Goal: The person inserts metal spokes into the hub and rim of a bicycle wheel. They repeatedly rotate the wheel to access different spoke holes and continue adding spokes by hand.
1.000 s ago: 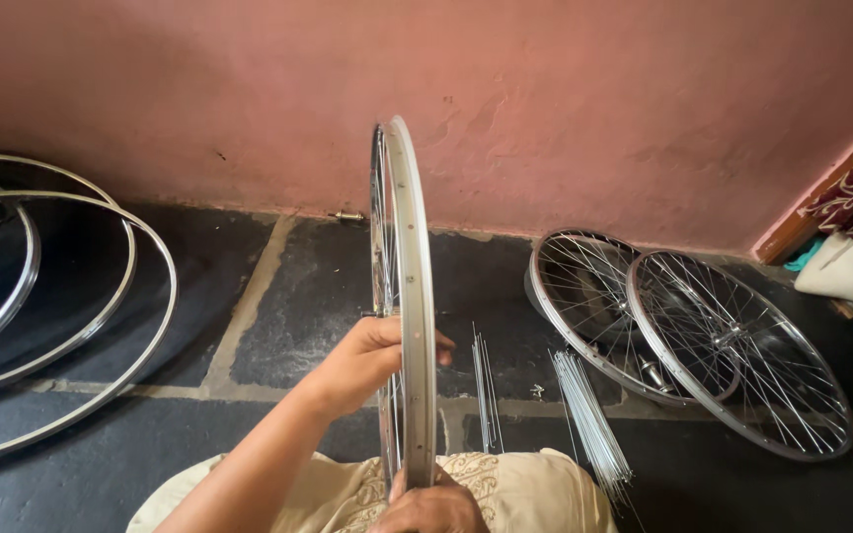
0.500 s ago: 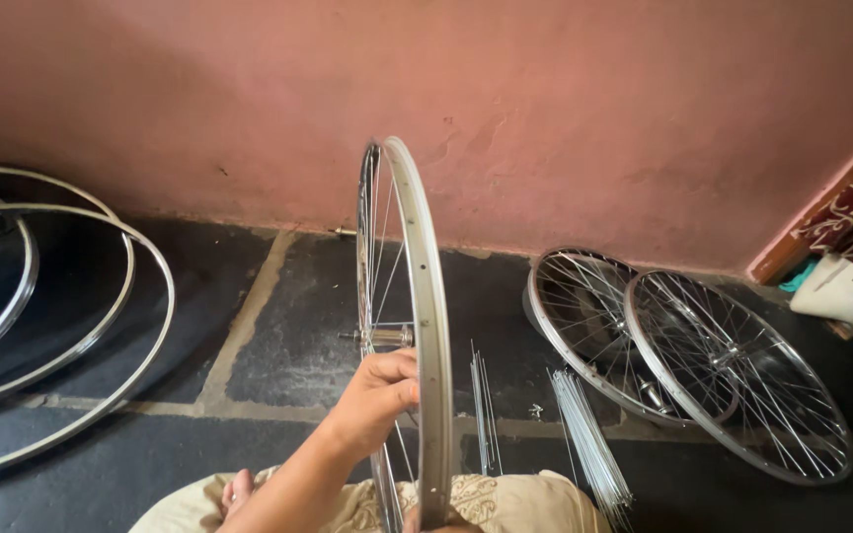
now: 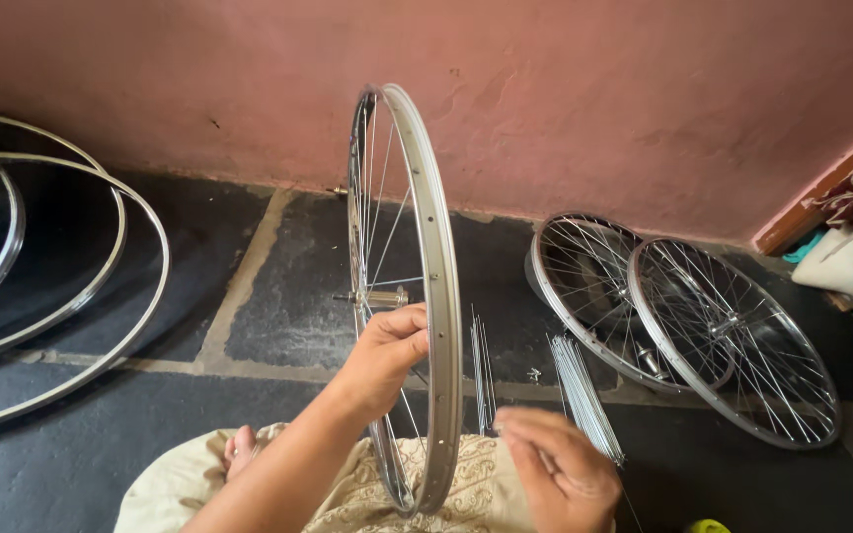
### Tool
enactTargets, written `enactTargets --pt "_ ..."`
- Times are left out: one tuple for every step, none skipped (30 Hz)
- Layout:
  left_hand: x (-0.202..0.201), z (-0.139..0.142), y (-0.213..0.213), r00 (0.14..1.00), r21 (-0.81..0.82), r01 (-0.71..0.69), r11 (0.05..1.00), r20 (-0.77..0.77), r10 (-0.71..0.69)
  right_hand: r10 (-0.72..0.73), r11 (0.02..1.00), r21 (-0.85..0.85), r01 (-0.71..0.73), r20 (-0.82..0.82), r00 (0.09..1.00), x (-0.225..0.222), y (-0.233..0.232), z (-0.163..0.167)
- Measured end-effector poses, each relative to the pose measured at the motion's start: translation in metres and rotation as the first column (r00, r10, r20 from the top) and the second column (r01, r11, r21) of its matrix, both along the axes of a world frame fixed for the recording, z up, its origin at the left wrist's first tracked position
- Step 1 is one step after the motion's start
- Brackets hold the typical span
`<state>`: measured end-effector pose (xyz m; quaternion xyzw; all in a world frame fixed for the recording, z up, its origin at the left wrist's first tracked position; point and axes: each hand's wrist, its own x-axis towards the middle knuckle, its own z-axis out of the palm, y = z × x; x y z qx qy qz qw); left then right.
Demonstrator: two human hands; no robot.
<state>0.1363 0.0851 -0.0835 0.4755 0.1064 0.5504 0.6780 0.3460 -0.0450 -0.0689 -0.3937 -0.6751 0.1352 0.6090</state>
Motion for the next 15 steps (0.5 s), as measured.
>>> enactTargets --pt "0.001 0.0 -0.001 1.0 -0.03 -0.014 0.999 -0.006 0.013 -0.003 0.999 0.042 0.003 0.007 1.0 -0.003 0.001 0.011" --pt "0.002 0.0 -0.001 1.0 -0.01 -0.02 1.0 0.002 0.02 -0.007 0.996 0.089 0.005 0.013 1.0 -0.008 0.003 0.022" --pt "0.002 0.0 -0.001 1.0 0.012 -0.025 1.0 0.01 0.025 -0.011 0.99 0.138 0.008 0.018 1.0 -0.014 0.008 0.032" --pt "0.003 0.0 0.0 0.999 0.03 -0.031 0.999 0.018 0.031 0.014 0.99 0.142 -0.016 0.019 1.0 -0.019 0.013 0.042" --pt "0.002 -0.001 0.0 0.999 0.007 -0.024 1.0 0.029 0.024 0.038 0.99 0.137 -0.041 0.02 0.999 -0.024 0.015 0.05" --pt "0.002 -0.002 0.0 0.999 -0.021 -0.019 1.0 0.04 0.02 0.064 0.99 0.127 -0.066 0.022 0.998 -0.03 0.017 0.058" --pt "0.001 -0.003 0.0 0.999 -0.047 -0.014 0.999 0.051 0.016 0.056 0.987 0.152 -0.06 0.029 0.998 -0.036 0.02 0.064" --pt "0.0 -0.004 0.0 0.999 -0.044 -0.009 0.999 0.05 0.011 0.049 0.982 0.182 -0.055 0.036 0.998 -0.043 0.024 0.069" --pt "0.0 -0.005 0.0 0.999 -0.041 -0.005 0.999 0.048 0.007 0.043 0.976 0.212 -0.051 0.041 0.998 -0.05 0.028 0.074" --pt "-0.001 -0.005 -0.001 0.999 -0.042 -0.002 0.999 0.046 0.004 0.025 0.976 0.216 -0.031 0.034 0.999 -0.056 0.031 0.077" --pt "-0.002 -0.006 -0.001 0.998 -0.041 0.002 0.999 0.057 0.0 0.005 0.976 0.219 -0.011 0.026 1.0 -0.062 0.033 0.08" --pt "-0.002 -0.006 -0.002 0.998 -0.037 0.007 0.999 0.067 -0.005 -0.016 0.974 0.225 0.011 0.017 1.0 -0.066 0.035 0.083" --pt "-0.003 -0.006 -0.002 0.997 -0.034 0.014 0.999 0.077 -0.012 -0.067 0.964 0.262 0.043 0.084 0.994 -0.068 0.036 0.087" --pt "-0.003 -0.005 -0.003 0.997 -0.036 -0.001 0.999 0.077 0.003 -0.121 0.952 0.298 0.072 0.15 0.981 -0.069 0.036 0.09" --pt "-0.003 -0.005 -0.003 0.997 -0.037 -0.015 0.999 0.077 0.018 -0.176 0.937 0.336 0.097 0.213 0.961 -0.07 0.036 0.092"
